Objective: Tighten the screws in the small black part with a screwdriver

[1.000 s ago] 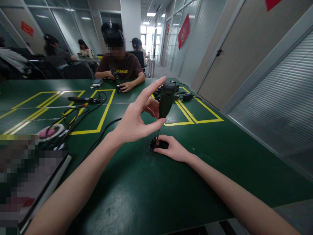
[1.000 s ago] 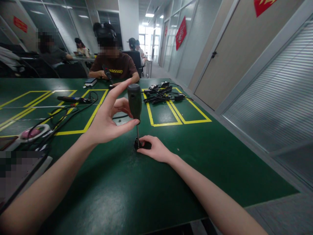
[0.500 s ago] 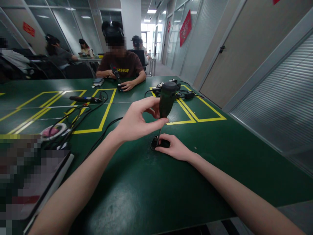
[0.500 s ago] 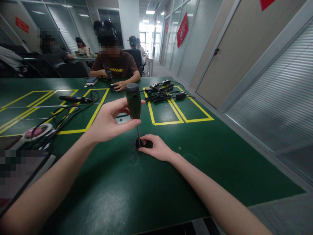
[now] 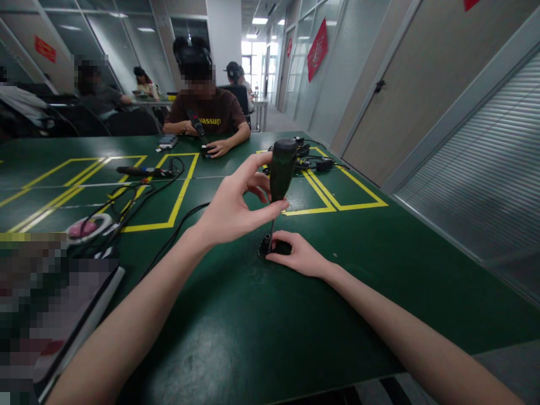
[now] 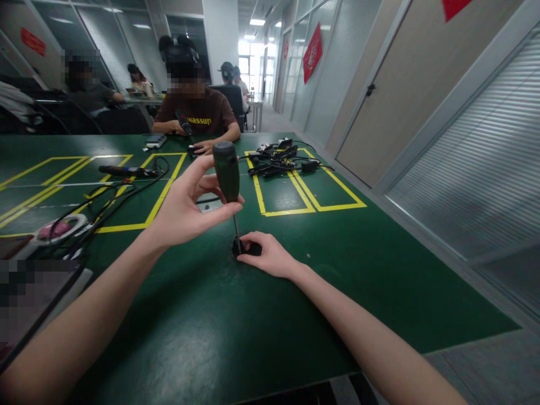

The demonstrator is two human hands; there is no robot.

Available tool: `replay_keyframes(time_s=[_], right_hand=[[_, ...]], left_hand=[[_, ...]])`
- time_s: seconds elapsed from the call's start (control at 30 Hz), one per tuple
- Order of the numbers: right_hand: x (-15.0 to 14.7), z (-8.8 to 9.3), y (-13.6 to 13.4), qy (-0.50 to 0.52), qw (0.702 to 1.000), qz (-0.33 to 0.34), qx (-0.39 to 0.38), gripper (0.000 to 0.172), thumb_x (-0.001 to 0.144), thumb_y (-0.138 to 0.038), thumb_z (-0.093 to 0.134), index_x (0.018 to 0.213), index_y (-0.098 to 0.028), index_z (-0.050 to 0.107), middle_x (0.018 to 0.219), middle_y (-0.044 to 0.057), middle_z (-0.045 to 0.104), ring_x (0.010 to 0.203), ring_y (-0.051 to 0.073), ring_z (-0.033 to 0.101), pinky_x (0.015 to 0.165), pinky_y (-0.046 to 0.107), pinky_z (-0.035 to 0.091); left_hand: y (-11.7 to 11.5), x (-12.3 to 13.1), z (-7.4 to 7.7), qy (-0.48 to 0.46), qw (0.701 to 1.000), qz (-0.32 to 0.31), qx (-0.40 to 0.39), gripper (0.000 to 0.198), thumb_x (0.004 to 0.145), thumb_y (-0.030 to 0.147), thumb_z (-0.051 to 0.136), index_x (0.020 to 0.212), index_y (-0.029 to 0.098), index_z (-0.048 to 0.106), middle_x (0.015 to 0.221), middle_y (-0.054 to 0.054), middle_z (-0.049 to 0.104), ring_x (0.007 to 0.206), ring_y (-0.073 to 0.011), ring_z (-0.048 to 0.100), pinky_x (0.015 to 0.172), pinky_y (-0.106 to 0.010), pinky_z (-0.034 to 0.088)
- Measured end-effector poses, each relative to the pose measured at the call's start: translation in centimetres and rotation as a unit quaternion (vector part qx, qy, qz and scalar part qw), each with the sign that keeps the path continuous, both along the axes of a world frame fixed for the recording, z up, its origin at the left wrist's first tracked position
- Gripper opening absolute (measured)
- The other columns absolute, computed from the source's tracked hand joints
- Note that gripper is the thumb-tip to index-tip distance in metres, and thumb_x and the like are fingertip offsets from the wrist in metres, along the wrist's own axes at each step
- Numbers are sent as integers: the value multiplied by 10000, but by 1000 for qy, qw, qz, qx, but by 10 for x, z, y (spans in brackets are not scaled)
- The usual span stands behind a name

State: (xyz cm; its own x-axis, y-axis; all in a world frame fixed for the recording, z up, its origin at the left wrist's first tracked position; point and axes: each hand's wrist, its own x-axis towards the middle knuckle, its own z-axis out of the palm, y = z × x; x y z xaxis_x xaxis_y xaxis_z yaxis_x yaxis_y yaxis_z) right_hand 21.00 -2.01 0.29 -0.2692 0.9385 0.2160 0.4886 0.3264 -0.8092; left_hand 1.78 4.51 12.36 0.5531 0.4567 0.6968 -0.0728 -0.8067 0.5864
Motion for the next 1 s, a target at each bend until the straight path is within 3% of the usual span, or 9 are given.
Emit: replay_keyframes(time_s=[0.1,0.23,0.3,0.47,0.63,0.83,1.0], right_hand=[[0,0,0,2,1000,-2,1,173,844,-284,750,978,-180,715,930,48,730,856,205,665,836,356,526],[0,-2,0,4,1000,-5,2,177,838,-280,756,979,-182,715,932,45,728,853,202,664,838,357,528],[0,-2,0,5,1000,-6,2,191,835,-278,758,993,-180,713,936,46,729,852,201,664,841,360,530],[0,0,-1,12,1000,-2,5,260,833,-268,758,1072,-184,699,949,44,737,856,201,667,834,361,537],[0,1,-1,14,1000,3,9,196,837,-273,754,1004,-187,697,940,42,732,850,199,665,833,357,532],[0,-1,0,14,1000,0,10,195,834,-285,759,992,-191,694,933,40,728,849,201,663,836,357,525],[0,-1,0,18,1000,1,8,203,836,-296,757,995,-188,692,933,42,726,848,200,664,829,353,524]], left_hand=[[3,1,-3,-18,999,-9,27,807,854,379,811,1554,342,412,1372,-78,649,977,-253,765,718,-320,640],[5,2,-3,-21,997,-30,67,901,874,396,800,1612,430,283,1670,-81,363,1023,-266,759,713,-329,646],[6,2,-3,-18,996,-34,85,900,893,403,778,1623,439,253,1692,-78,332,1047,-276,755,731,-342,654],[6,3,-2,-24,992,-43,113,870,916,381,743,1631,416,249,1644,-76,419,1127,-311,729,747,-353,664],[3,2,0,-25,992,-52,116,846,940,328,696,1640,400,226,1594,-80,475,1125,-320,733,778,-398,670],[2,2,-1,-19,992,-49,115,850,942,301,698,1642,394,224,1680,-101,351,1058,-275,757,797,-376,657],[3,2,-3,-17,991,-44,125,905,931,264,717,1653,377,183,1619,-122,462,954,-198,755,753,-311,643]])
